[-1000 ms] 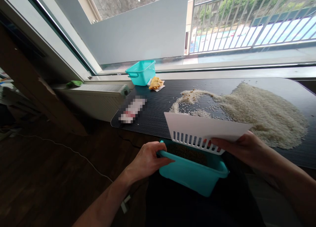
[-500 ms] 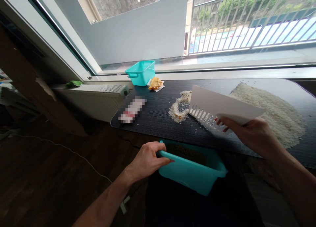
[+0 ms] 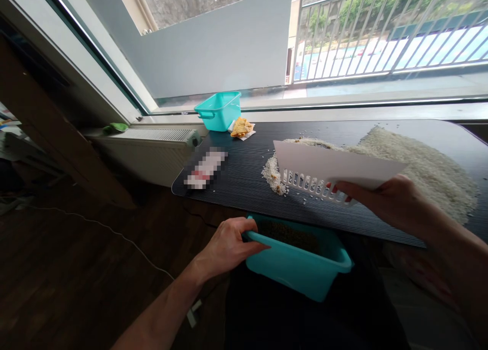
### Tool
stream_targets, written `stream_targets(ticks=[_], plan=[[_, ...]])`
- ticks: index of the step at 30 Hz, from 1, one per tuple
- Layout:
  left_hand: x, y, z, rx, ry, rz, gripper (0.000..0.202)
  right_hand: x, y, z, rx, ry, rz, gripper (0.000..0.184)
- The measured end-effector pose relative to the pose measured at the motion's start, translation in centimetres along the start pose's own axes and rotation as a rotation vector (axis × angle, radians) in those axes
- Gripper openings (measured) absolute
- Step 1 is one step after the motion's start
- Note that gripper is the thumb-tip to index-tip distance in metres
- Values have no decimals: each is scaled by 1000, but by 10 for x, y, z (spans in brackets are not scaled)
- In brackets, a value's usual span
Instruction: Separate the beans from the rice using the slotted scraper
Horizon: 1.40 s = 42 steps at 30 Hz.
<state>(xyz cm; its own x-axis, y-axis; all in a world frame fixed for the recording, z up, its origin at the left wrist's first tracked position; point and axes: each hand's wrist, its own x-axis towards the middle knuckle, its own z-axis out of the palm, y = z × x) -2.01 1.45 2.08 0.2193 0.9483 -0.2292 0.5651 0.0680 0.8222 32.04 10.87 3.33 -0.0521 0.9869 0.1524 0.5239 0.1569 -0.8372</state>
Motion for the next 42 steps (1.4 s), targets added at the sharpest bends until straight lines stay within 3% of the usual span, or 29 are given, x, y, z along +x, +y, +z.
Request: stream_targets(ticks=[21, 27, 37, 42], plan=[[1, -4, 0, -23, 13, -17, 36, 0, -5, 5, -8, -109, -114, 51], [1, -1, -2, -8, 10, -20, 36, -2, -15, 7, -5, -140, -31, 55], [1, -7, -1, -23, 16, -13, 36, -6, -20, 7, -30, -167, -48, 56], [1, -10, -1, -33, 31, -5, 37, -11, -25, 13, 22, -203, -46, 70]])
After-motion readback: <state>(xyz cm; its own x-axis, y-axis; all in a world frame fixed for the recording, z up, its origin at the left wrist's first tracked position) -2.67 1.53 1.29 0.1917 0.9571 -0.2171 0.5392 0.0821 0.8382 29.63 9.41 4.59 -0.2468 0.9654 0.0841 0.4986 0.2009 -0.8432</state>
